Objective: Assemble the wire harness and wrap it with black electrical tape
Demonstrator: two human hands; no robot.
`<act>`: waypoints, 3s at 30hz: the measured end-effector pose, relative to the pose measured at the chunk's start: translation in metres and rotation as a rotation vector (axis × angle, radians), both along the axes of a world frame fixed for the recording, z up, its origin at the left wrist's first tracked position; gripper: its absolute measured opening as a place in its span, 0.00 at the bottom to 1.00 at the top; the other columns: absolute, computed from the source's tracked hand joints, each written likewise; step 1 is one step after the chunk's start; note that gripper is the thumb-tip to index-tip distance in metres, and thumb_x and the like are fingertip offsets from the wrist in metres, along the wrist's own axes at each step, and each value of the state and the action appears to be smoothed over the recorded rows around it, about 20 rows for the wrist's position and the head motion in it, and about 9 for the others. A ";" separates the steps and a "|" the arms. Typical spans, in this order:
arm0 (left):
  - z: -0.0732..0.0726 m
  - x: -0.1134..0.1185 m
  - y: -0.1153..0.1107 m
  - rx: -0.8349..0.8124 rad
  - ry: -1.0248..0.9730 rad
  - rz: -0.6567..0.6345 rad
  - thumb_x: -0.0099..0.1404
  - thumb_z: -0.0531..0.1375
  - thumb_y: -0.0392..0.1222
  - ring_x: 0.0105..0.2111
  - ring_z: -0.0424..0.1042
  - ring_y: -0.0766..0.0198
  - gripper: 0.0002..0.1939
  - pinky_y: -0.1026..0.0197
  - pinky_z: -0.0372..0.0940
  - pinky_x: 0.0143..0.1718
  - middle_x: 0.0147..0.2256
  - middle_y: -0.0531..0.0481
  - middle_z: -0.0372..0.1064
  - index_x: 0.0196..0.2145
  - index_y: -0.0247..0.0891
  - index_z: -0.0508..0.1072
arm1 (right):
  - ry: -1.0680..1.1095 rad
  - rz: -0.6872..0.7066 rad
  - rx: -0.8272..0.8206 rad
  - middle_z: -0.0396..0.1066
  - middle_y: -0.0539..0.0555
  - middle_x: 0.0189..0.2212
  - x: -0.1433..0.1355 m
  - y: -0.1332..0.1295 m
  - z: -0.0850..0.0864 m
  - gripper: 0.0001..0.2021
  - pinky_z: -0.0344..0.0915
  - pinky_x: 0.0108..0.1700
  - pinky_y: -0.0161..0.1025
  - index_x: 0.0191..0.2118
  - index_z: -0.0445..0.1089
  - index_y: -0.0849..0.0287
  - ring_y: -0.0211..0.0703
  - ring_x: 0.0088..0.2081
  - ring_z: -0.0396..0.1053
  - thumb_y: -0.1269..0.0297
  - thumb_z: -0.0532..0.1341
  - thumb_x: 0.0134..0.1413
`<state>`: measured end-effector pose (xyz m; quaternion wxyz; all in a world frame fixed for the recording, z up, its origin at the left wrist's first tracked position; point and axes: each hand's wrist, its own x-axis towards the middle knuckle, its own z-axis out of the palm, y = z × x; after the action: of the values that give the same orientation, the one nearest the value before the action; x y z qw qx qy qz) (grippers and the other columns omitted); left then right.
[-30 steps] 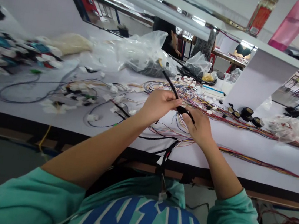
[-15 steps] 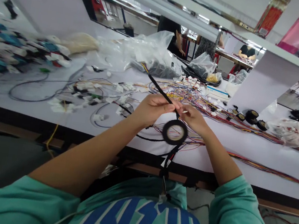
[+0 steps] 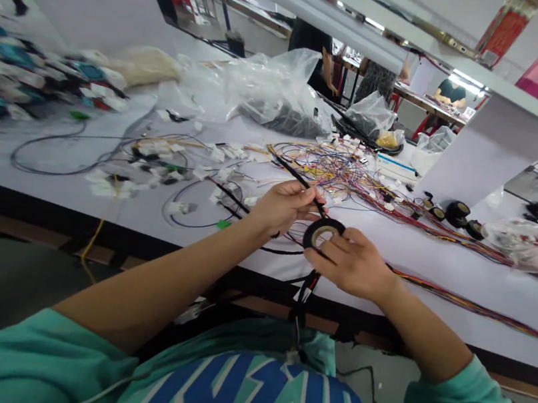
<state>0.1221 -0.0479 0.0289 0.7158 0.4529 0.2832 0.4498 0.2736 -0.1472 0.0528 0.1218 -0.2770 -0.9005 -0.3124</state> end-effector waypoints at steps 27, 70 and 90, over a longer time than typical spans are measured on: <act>-0.011 0.006 -0.009 0.353 0.460 0.012 0.47 0.61 0.49 0.21 0.61 0.70 0.14 0.68 0.55 0.22 0.18 0.54 0.63 0.19 0.33 0.69 | 0.912 -0.399 -0.992 0.69 0.51 0.25 0.011 0.044 -0.026 0.07 0.63 0.32 0.36 0.30 0.67 0.62 0.37 0.28 0.66 0.68 0.53 0.49; -0.016 0.014 -0.019 -0.014 0.074 -0.151 0.48 0.63 0.44 0.22 0.69 0.68 0.11 0.64 0.65 0.26 0.22 0.51 0.68 0.23 0.33 0.68 | 0.132 -0.253 -0.250 0.70 0.55 0.33 0.026 -0.019 -0.005 0.15 0.52 0.37 0.40 0.45 0.66 0.59 0.39 0.33 0.65 0.60 0.49 0.57; -0.020 0.025 -0.019 0.139 0.121 -0.029 0.49 0.60 0.51 0.23 0.67 0.69 0.16 0.67 0.63 0.23 0.25 0.53 0.66 0.29 0.35 0.69 | 1.242 -0.321 -1.400 0.67 0.48 0.23 0.029 0.023 -0.026 0.17 0.60 0.29 0.33 0.30 0.67 0.61 0.33 0.24 0.63 0.50 0.62 0.41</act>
<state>0.1470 -0.0665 0.0089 0.6707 0.5317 0.2874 0.4300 0.3024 -0.1240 0.0272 0.3407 -0.5241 -0.6088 0.4885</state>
